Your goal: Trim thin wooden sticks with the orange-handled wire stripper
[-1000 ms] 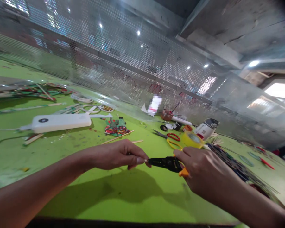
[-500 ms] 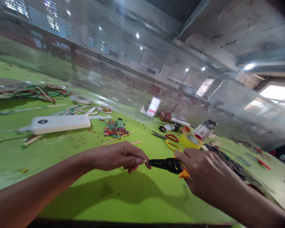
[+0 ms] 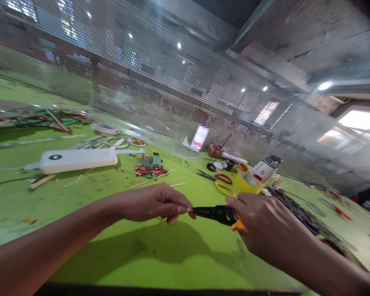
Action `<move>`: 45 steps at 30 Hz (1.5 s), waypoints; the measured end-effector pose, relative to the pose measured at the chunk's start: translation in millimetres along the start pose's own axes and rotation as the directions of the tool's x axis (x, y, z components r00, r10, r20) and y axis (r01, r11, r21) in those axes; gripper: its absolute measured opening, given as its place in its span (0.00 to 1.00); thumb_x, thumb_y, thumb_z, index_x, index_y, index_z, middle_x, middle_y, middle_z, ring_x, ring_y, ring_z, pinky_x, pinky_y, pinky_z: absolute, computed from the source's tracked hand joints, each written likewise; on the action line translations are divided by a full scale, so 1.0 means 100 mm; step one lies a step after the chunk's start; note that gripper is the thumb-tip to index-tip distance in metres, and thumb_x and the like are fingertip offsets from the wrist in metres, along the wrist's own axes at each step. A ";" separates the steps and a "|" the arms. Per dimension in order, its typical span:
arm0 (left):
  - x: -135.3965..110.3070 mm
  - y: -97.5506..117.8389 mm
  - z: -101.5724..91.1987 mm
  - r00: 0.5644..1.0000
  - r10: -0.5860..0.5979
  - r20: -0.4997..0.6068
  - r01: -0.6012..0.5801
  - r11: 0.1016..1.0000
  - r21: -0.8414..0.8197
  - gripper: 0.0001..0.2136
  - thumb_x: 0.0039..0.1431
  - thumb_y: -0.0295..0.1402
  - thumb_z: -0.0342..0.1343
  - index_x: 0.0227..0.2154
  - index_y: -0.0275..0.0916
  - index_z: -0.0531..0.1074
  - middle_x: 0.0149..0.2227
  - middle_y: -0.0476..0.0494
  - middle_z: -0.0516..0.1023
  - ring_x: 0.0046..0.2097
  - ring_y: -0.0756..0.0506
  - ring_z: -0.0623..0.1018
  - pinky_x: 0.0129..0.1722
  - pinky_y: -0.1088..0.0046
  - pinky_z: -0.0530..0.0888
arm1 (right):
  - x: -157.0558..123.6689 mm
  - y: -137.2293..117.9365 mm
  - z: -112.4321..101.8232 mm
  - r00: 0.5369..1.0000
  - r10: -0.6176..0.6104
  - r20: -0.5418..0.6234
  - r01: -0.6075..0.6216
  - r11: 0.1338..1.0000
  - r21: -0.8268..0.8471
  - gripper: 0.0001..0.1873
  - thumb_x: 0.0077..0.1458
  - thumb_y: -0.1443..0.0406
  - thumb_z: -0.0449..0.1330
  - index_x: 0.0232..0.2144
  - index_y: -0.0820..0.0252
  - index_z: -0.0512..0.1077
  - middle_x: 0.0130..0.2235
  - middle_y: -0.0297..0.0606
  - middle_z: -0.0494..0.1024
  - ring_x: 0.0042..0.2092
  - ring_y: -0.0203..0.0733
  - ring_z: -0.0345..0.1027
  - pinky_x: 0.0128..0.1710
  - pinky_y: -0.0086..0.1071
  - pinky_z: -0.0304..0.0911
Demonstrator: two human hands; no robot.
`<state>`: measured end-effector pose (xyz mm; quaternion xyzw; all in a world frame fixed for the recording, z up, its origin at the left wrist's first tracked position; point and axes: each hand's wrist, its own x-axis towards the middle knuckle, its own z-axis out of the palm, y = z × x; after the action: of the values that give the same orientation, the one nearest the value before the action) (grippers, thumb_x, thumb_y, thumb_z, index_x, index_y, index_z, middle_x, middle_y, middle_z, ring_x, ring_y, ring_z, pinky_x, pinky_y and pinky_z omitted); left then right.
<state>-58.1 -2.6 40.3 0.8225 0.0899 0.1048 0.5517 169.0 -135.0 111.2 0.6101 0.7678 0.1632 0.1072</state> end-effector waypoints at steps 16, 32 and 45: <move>0.00 0.06 0.02 0.998 -0.063 -0.009 0.064 0.988 0.143 0.17 0.64 0.42 0.47 0.42 0.38 0.76 0.24 0.50 0.65 0.27 0.52 0.66 0.28 0.79 0.63 | 0.02 -0.03 -0.01 0.999 -0.006 0.047 0.007 1.000 -0.011 0.16 0.42 0.76 0.50 0.32 0.57 0.72 0.29 0.38 0.73 0.29 0.45 0.67 0.27 0.34 0.50; 0.03 0.11 0.06 0.996 -0.083 -0.043 0.092 0.941 0.325 0.14 0.65 0.35 0.46 0.41 0.38 0.76 0.32 0.48 0.76 0.31 0.52 0.69 0.31 0.80 0.64 | 0.03 -0.06 0.02 0.995 -0.007 0.100 0.010 0.999 -0.034 0.13 0.43 0.75 0.51 0.30 0.56 0.70 0.29 0.39 0.74 0.29 0.46 0.68 0.26 0.34 0.45; 0.03 0.13 0.10 0.991 0.015 -0.135 0.053 0.872 0.487 0.11 0.64 0.29 0.49 0.37 0.37 0.77 0.31 0.47 0.79 0.30 0.53 0.74 0.30 0.81 0.64 | 0.09 -0.04 0.07 0.974 0.049 0.219 -0.080 0.988 0.134 0.09 0.44 0.72 0.54 0.27 0.56 0.72 0.27 0.37 0.76 0.28 0.41 0.68 0.24 0.31 0.42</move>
<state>-52.2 -15.8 48.9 0.9254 0.1584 0.1282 0.3196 165.9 -125.8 103.7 0.6551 0.7410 0.0445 0.1405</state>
